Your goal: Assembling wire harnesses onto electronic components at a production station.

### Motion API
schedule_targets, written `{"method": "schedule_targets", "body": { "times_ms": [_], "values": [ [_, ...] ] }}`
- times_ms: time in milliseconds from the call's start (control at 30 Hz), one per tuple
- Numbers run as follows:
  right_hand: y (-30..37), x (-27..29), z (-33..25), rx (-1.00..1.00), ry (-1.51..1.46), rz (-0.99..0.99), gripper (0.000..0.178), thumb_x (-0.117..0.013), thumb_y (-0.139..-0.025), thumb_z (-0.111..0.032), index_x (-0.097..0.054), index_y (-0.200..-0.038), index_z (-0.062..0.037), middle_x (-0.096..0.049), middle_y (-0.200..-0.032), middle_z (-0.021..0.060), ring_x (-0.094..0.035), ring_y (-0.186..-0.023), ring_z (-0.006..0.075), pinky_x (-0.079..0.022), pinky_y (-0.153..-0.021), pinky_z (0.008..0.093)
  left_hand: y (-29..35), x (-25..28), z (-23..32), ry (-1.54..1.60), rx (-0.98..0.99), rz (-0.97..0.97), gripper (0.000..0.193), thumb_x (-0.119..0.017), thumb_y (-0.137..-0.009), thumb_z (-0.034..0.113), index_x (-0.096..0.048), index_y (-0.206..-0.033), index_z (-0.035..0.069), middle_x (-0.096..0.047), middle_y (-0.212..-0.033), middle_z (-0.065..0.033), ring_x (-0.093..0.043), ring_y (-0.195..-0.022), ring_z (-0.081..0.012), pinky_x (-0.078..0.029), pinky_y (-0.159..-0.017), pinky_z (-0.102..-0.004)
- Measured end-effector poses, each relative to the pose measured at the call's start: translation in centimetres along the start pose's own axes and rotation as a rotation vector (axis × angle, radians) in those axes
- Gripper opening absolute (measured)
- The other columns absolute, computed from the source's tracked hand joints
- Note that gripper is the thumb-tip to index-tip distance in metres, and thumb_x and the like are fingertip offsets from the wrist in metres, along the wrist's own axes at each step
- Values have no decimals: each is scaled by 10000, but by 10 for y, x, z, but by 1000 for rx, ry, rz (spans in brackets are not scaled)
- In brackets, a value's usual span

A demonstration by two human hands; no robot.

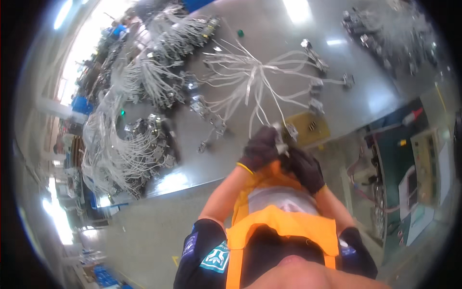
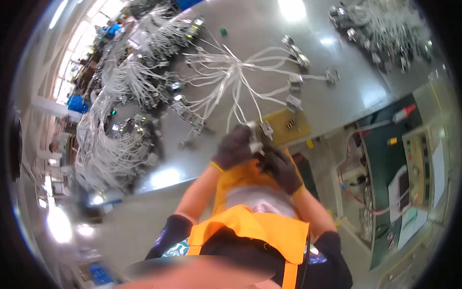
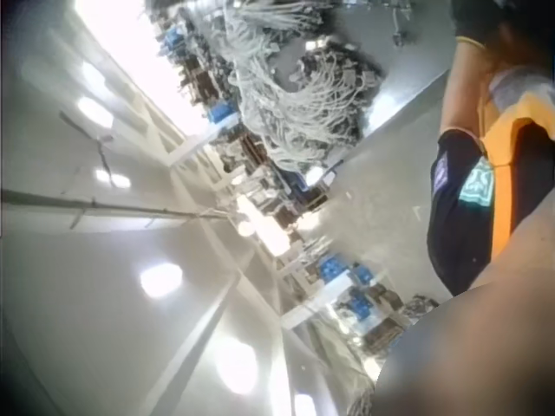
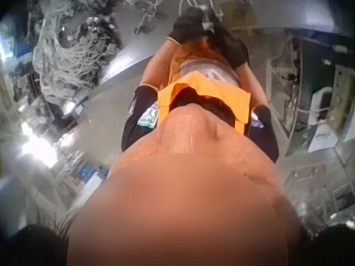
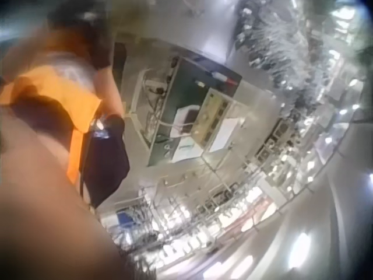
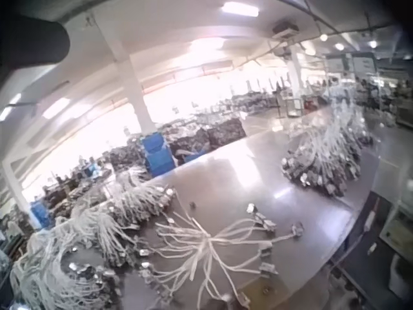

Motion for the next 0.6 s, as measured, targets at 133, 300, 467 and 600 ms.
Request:
{"method": "schedule_targets", "body": {
  "times_ms": [133,300,467,600],
  "values": [
    [-27,-12,85,-306,-827,316,263,-567,-976,-147,-604,-1212,-35,-678,-1060,89,-641,-913,162,-527,-792,303,-9,-20,-40,944,59,108,469,-667,-877,64,-476,-1304,35,-603,-1071,-35,-579,-954,-126,-487,-869,-301],
    [-43,25,75,-711,-1152,489,227,-528,-1005,-197,-618,-1149,-46,-696,-956,57,-639,-714,111,-536,-645,246,-22,-25,-3,809,109,212,523,-771,-807,146,-517,-1246,21,-593,-1067,-116,-601,-957,-198,-506,-842,-336],
    [-1,19,58,-802,-1015,332,203,-572,-985,-186,-616,-1135,-57,-682,-880,47,-642,-701,121,-534,-635,259,-28,-22,23,1,-66,309,540,-778,-793,226,-546,-1232,13,-604,-1088,-179,-625,-919,-315,-509,-848,-400],
    [7,13,32,-575,-870,235,217,-569,-985,-151,-620,-1171,-50,-692,-891,53,-641,-684,108,-522,-611,251,-25,-9,23,-26,-192,182,580,-774,-801,230,-525,-1273,4,-616,-1069,-179,-631,-925,-304,-506,-847,-398]
  ]
}}
Point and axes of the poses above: each hand's wrist, its own y-axis away from the middle knuckle, its own x-axis out of the back of the hand, z = x × y, the point moved 4 cm from there along -y, towards the middle knuckle
